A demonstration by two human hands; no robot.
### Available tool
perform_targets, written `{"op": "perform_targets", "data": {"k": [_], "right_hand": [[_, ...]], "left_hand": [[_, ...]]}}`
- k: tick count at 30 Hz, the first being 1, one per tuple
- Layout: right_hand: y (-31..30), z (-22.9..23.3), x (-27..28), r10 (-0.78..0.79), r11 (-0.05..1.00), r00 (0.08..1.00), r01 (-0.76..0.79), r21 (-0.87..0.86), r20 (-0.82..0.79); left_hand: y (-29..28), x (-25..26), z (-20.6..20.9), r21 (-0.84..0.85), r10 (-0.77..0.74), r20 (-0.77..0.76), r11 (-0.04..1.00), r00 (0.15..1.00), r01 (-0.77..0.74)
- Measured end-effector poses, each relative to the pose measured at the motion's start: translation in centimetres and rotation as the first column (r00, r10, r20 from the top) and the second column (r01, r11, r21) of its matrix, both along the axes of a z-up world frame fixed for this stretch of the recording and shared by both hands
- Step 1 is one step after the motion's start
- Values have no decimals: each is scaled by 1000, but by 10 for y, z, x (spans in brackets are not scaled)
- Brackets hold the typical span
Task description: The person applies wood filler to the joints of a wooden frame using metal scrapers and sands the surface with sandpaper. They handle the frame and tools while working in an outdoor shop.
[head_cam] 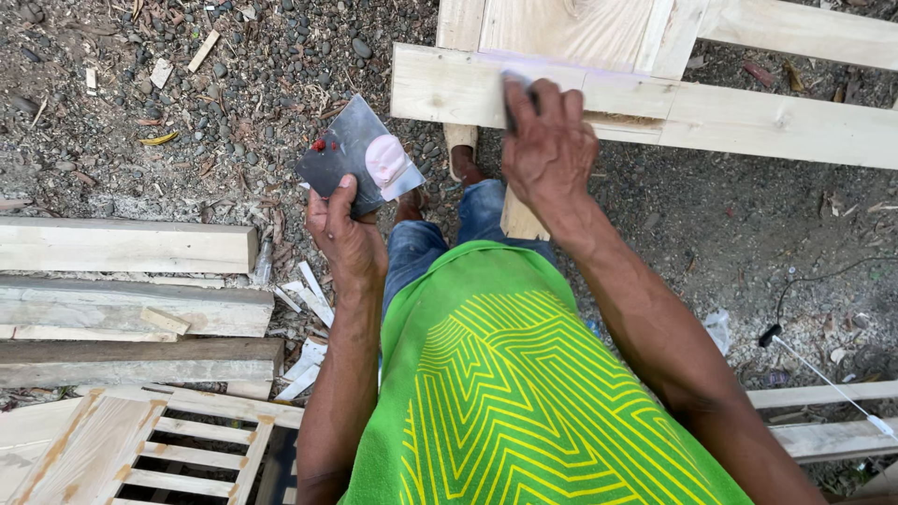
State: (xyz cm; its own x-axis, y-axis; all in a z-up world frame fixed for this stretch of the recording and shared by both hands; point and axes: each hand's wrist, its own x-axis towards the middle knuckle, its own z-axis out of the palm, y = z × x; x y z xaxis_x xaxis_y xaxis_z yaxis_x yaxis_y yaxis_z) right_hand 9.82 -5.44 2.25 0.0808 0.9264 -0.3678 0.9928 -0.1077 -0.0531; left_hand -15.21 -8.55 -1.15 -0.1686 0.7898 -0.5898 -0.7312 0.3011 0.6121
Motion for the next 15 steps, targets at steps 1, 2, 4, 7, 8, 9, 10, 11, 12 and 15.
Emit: {"op": "perform_targets", "data": {"k": [1,2,4,7,8,9,10,11,12,15], "right_hand": [[-2,3,-10,64,996,998,-63,59,-15],[-7,7,-20,127,984,992,-123,128,-16],[-3,8,-24,193,960,981,-189,205,3],[9,-6,-25,185,959,983,-185,215,20],[13,-12,-23,174,959,984,-175,221,26],[14,-17,-21,163,959,986,-166,228,31],[13,-22,-23,184,947,981,-193,256,61],[10,-26,-27,203,933,975,-221,282,92],[8,-29,-30,224,919,967,-250,305,119],[-3,-20,-30,262,926,965,-254,281,8]], "left_hand": [[-3,-4,1,-8,0,-7,1000,1000,0],[-5,-8,2,-5,-1,-6,1000,1000,1],[-6,-12,-1,8,8,0,1000,1000,-8],[-13,-25,1,7,28,-8,1000,1000,-28],[-14,-27,0,3,29,-10,1000,1000,-29],[-15,-28,0,-1,31,-12,1000,999,-31],[-16,-29,0,-8,32,-13,999,999,-32],[-17,-31,1,-16,34,-15,999,999,-34],[-18,-33,1,-27,37,-21,999,999,-37],[-19,-33,0,-30,37,-21,999,999,-37]]}}
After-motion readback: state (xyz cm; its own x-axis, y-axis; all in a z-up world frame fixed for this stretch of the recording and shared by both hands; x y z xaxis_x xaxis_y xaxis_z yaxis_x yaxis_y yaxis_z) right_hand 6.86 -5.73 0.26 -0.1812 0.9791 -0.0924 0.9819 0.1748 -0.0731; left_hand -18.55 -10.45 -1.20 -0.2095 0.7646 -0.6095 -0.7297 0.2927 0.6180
